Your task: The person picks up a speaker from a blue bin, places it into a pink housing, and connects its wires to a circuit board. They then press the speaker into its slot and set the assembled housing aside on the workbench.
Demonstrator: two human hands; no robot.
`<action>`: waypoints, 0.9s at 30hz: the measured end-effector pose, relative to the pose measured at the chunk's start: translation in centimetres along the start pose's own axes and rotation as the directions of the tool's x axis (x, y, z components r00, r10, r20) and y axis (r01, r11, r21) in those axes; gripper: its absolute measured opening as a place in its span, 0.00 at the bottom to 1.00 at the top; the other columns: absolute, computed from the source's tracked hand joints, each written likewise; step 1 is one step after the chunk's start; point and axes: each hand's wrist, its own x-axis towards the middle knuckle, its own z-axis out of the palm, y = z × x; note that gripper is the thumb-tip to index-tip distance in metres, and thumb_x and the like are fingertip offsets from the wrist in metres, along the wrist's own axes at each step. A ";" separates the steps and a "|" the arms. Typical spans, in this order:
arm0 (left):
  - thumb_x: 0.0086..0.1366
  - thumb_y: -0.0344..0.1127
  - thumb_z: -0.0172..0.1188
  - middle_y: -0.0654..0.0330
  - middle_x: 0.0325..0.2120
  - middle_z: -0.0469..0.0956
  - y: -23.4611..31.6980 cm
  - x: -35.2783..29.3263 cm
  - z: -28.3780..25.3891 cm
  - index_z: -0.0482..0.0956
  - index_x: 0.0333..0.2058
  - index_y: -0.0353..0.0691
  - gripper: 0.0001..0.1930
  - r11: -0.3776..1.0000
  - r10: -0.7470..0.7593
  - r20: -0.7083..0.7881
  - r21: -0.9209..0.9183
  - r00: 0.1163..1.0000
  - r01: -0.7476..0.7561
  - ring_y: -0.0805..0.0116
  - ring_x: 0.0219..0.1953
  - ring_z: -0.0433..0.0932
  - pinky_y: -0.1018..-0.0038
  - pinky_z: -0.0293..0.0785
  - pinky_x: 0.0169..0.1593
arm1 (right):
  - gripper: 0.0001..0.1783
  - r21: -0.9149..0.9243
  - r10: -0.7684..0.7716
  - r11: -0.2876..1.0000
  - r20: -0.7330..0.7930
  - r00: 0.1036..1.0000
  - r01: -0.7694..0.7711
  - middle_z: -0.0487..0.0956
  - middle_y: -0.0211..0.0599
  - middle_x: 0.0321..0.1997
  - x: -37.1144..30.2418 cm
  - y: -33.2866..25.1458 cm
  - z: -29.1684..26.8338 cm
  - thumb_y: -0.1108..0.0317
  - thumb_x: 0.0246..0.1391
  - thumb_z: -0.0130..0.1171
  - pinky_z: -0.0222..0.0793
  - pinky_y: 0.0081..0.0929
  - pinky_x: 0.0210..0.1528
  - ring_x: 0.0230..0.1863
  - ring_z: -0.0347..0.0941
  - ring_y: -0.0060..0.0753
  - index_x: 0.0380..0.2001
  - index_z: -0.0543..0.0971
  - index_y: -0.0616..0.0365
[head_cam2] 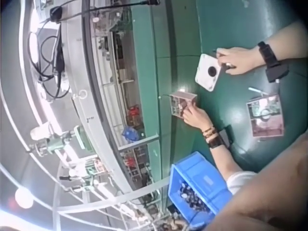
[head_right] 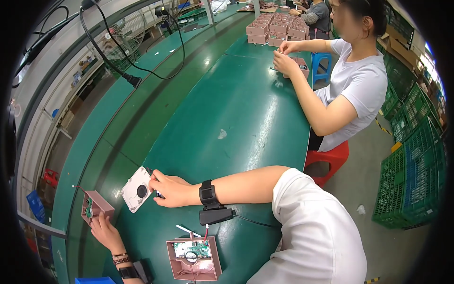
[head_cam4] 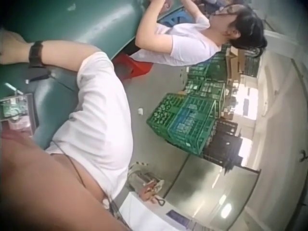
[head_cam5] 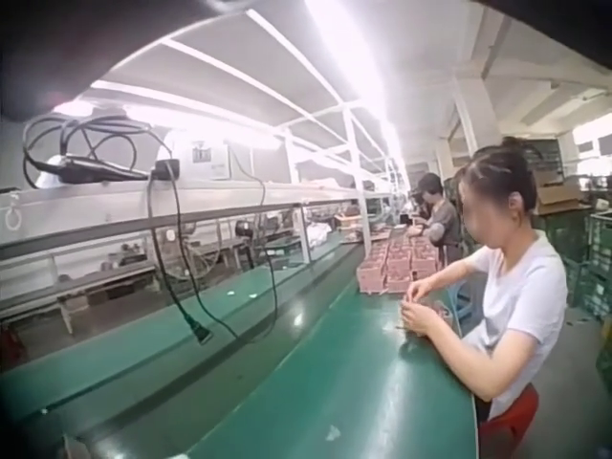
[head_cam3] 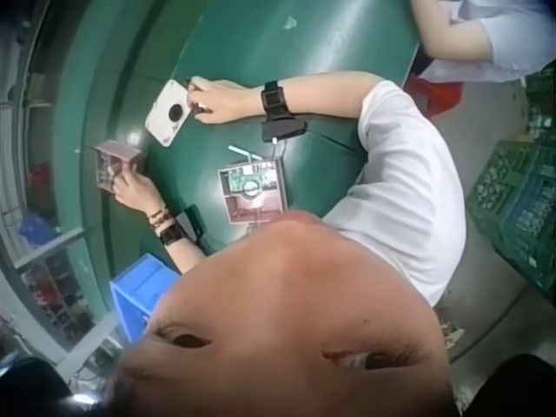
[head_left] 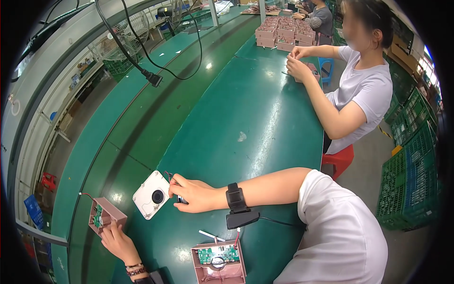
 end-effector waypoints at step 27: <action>0.55 0.25 0.60 0.55 0.26 0.67 6.5 -1.1 -4.3 0.78 0.39 0.38 0.11 0.938 0.069 0.187 -0.348 0.980 0.001 0.54 0.31 0.69 0.63 0.67 0.35 | 0.24 -0.174 0.000 0.985 0.036 0.999 0.006 0.74 0.31 0.55 -0.1 0.1 -1.2 0.61 0.46 0.56 0.75 0.38 0.44 0.46 0.76 0.43 0.49 0.72 0.51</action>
